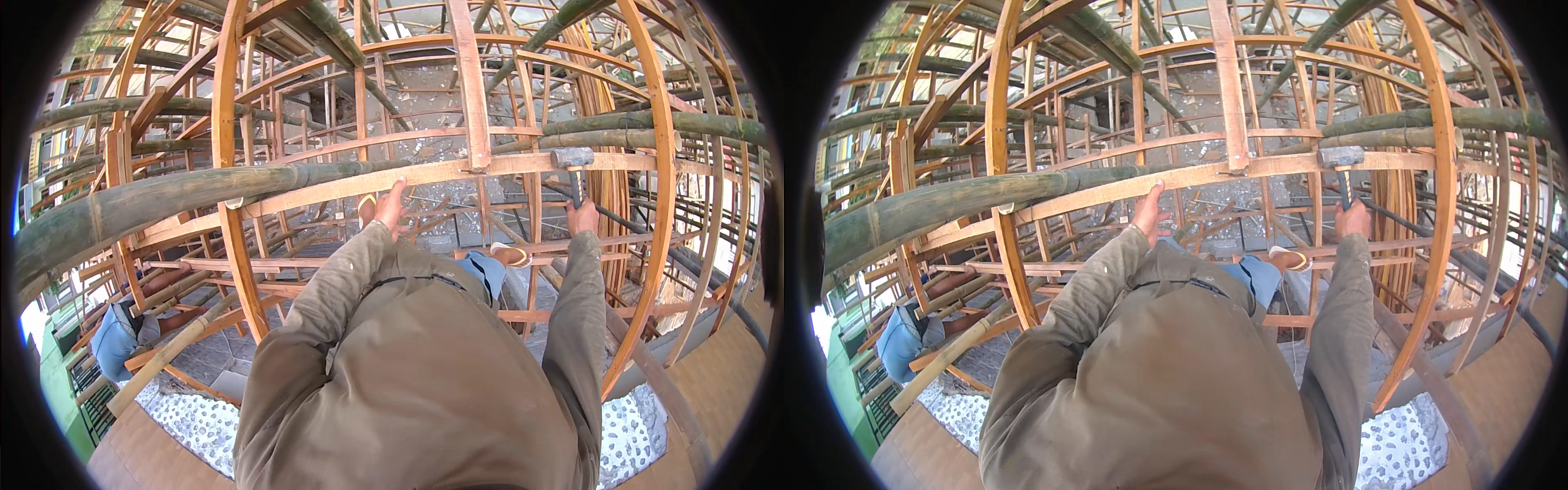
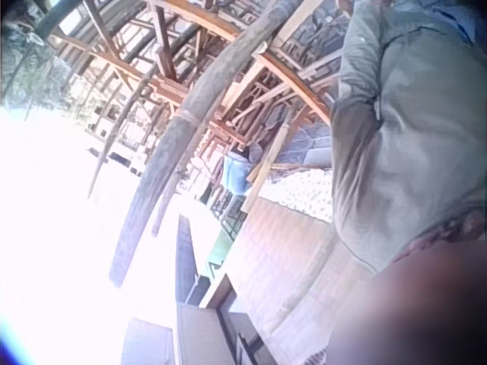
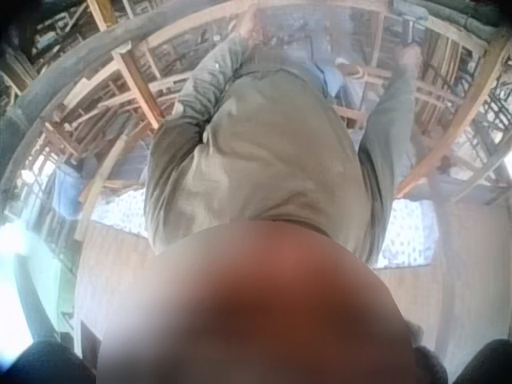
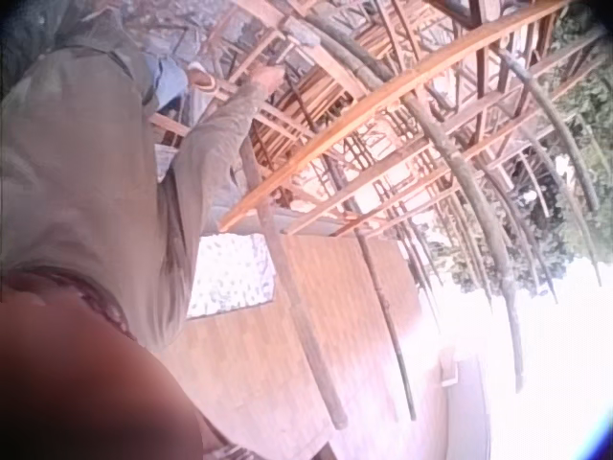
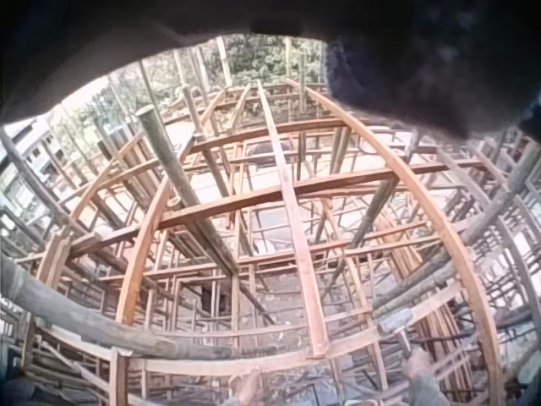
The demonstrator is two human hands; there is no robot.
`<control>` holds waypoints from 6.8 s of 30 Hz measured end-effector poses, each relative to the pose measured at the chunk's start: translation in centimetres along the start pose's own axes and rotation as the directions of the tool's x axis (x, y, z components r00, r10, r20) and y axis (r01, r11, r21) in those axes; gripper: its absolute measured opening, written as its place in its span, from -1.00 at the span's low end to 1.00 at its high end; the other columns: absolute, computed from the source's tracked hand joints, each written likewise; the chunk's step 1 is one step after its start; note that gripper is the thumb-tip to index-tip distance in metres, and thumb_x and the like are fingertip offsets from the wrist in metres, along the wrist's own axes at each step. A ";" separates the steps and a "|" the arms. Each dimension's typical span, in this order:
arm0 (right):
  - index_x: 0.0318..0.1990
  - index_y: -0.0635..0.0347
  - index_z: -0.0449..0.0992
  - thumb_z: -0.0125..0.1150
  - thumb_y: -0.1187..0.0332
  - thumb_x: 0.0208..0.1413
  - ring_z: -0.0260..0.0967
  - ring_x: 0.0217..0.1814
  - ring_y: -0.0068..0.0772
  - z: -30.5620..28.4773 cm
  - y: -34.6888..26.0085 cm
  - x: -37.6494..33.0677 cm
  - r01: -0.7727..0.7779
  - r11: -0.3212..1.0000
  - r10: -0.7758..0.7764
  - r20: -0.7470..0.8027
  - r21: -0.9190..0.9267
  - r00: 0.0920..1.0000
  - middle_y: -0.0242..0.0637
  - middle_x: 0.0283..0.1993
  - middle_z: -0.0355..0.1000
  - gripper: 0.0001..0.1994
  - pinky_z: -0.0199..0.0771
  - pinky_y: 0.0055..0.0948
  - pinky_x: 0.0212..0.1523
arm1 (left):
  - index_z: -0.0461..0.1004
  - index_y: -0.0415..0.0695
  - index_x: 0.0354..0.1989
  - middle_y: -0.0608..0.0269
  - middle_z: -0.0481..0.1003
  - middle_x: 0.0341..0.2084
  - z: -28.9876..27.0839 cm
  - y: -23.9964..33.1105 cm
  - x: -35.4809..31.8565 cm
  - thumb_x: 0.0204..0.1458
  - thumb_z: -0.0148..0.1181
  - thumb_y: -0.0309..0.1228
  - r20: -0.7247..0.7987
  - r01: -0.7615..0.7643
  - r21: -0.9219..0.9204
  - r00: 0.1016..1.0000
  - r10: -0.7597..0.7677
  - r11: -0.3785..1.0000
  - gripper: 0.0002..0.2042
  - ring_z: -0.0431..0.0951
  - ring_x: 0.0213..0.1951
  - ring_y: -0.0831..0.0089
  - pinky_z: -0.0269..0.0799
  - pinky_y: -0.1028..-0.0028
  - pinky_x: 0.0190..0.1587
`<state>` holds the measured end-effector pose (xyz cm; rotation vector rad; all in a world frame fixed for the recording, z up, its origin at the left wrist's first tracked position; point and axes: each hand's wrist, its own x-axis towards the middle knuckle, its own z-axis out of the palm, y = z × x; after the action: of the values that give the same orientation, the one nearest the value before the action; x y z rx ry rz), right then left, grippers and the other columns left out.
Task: The person uses a hammer to secure wooden planks onto a bamboo scaffolding structure. They repeatedly position planks and strike them to fasten them in place, working on the framework of the scaffolding.
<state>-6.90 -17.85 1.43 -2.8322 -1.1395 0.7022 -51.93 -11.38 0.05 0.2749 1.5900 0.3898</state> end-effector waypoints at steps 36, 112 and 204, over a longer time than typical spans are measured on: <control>-0.21 0.48 0.55 0.32 0.39 0.14 0.55 -0.37 -0.15 -0.9 -1.9 -1.6 0.068 0.988 -0.065 -0.023 0.141 0.998 -0.13 -0.46 0.50 -0.76 0.51 -0.16 -0.32 | 0.52 -0.27 -0.08 0.16 0.64 -0.22 -29.9 24.7 -18.9 -0.11 0.57 -0.43 -0.592 -0.955 0.239 -0.287 0.753 -0.176 -0.56 0.66 -0.20 0.39 0.59 0.40 -0.08; -0.26 0.36 0.49 0.35 0.28 0.13 0.46 -0.61 -0.19 5.9 0.7 3.0 -0.039 0.948 0.057 -0.048 0.317 0.997 -0.10 -0.56 0.47 -0.72 0.40 -0.18 -0.62 | 0.43 -0.25 0.03 0.16 0.61 -0.15 -29.7 24.7 -19.4 -0.13 0.61 -0.41 -0.554 -0.960 0.200 -0.277 0.785 -0.197 -0.44 0.65 -0.14 0.36 0.57 0.38 -0.02; -0.07 0.37 0.51 0.43 0.19 0.07 0.51 0.05 0.26 6.3 -0.6 -0.2 -0.042 0.959 0.077 -0.117 0.281 0.990 0.19 -0.07 0.56 -0.57 0.50 0.04 0.05 | 0.35 -0.34 0.19 0.07 0.54 0.01 -32.7 25.1 -15.3 -0.09 0.55 -0.51 -0.637 -0.955 0.261 -0.281 0.718 -0.142 -0.35 0.59 -0.04 0.34 0.52 0.35 0.04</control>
<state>-9.98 -18.51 -4.10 -2.6397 -0.8639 0.6183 -85.12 2.65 25.26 1.2393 1.5152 2.3184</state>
